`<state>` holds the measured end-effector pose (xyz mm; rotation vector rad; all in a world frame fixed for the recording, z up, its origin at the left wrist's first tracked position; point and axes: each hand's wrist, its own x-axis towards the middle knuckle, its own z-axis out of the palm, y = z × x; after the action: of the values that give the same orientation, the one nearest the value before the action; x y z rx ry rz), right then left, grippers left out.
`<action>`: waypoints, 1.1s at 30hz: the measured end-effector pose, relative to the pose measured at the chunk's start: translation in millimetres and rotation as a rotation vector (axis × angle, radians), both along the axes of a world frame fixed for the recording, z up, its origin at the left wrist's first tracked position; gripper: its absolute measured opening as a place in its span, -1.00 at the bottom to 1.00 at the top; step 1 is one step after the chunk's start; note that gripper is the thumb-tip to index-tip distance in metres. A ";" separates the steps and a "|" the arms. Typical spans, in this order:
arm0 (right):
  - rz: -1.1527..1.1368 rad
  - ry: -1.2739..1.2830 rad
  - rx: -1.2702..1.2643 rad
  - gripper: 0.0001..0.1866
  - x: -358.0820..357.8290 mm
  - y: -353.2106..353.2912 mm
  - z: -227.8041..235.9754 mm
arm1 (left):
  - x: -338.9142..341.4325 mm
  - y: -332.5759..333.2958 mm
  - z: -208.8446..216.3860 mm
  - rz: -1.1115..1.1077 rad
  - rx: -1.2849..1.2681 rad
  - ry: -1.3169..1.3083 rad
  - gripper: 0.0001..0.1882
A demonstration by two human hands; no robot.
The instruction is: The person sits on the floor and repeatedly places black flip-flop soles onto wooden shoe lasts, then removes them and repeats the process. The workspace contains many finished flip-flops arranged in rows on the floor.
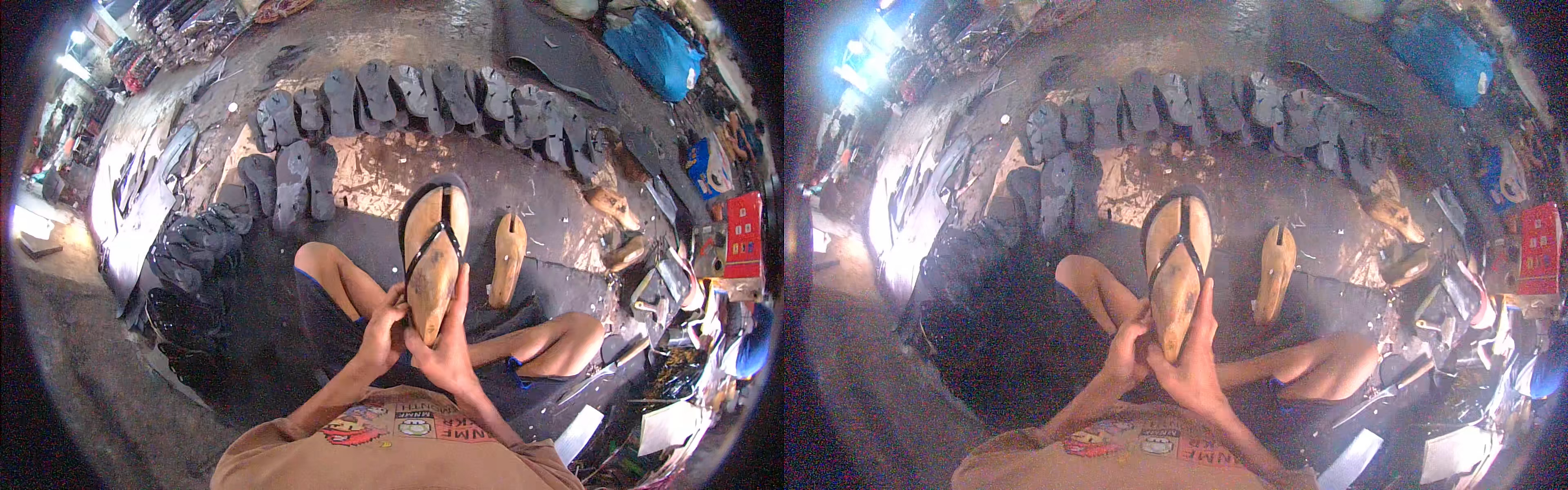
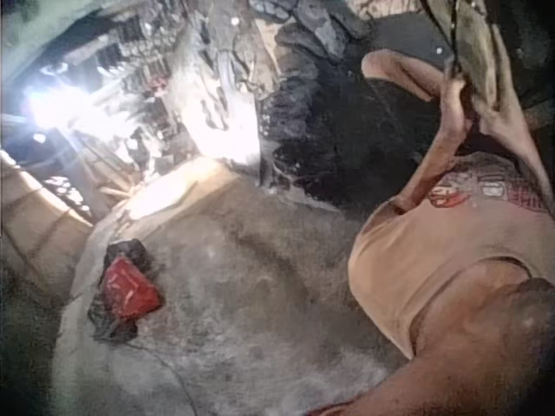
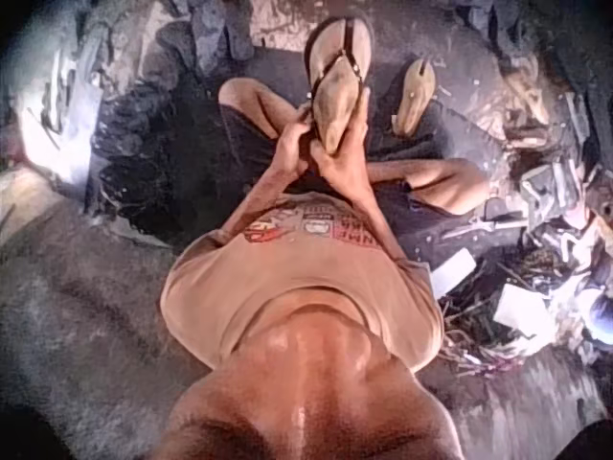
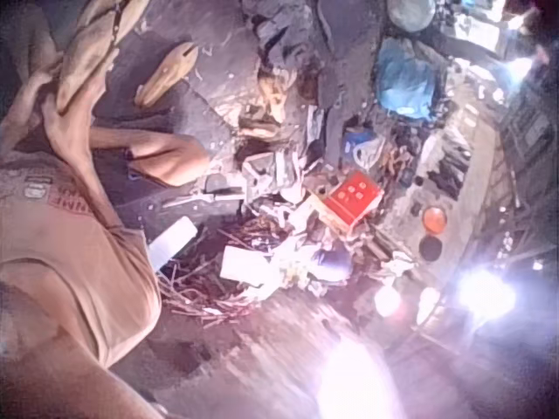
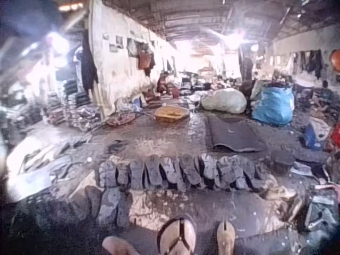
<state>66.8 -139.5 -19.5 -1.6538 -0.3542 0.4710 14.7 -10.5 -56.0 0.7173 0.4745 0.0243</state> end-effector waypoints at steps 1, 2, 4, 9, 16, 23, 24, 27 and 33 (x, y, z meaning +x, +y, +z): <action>-0.015 -0.287 -0.281 0.28 1.0 6.8 5.6 | 4.0 -0.1 3.9 0.052 0.091 -0.019 -0.53; 0.007 -0.228 -0.197 0.27 0.0 11.7 0.2 | 10.6 8.9 -19.2 0.103 0.181 0.023 -0.54; 0.040 -0.095 -0.036 0.27 -12.5 14.5 -19.5 | 25.3 43.2 -61.2 0.160 0.570 0.136 -0.57; 0.041 0.329 0.302 0.21 -33.2 -32.1 -24.8 | 33.0 168.6 13.4 0.146 1.461 0.193 -0.55; -0.096 -0.697 -0.463 0.18 85.9 -19.0 -34.0 | 5.8 156.1 51.1 -0.032 1.703 0.051 -0.40; 0.615 0.057 -0.393 0.01 173.0 68.1 -30.8 | -56.5 129.2 32.6 -0.178 1.251 0.105 -0.46; 0.699 -0.063 -0.377 -0.02 174.7 88.9 -40.0 | -76.2 136.5 22.7 -0.108 1.234 0.130 -0.49; 0.789 -0.053 -0.184 -0.07 160.6 152.0 -59.3 | -139.2 166.4 7.8 0.133 0.859 0.343 -0.52; 0.286 -0.585 -0.444 -0.27 139.3 311.9 -171.9 | -207.4 262.8 7.2 1.329 0.437 0.277 -0.44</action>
<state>206.1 172.3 -191.4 -2.1773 -0.9839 0.2743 -192.8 252.3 -48.7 0.7161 1.1656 1.3193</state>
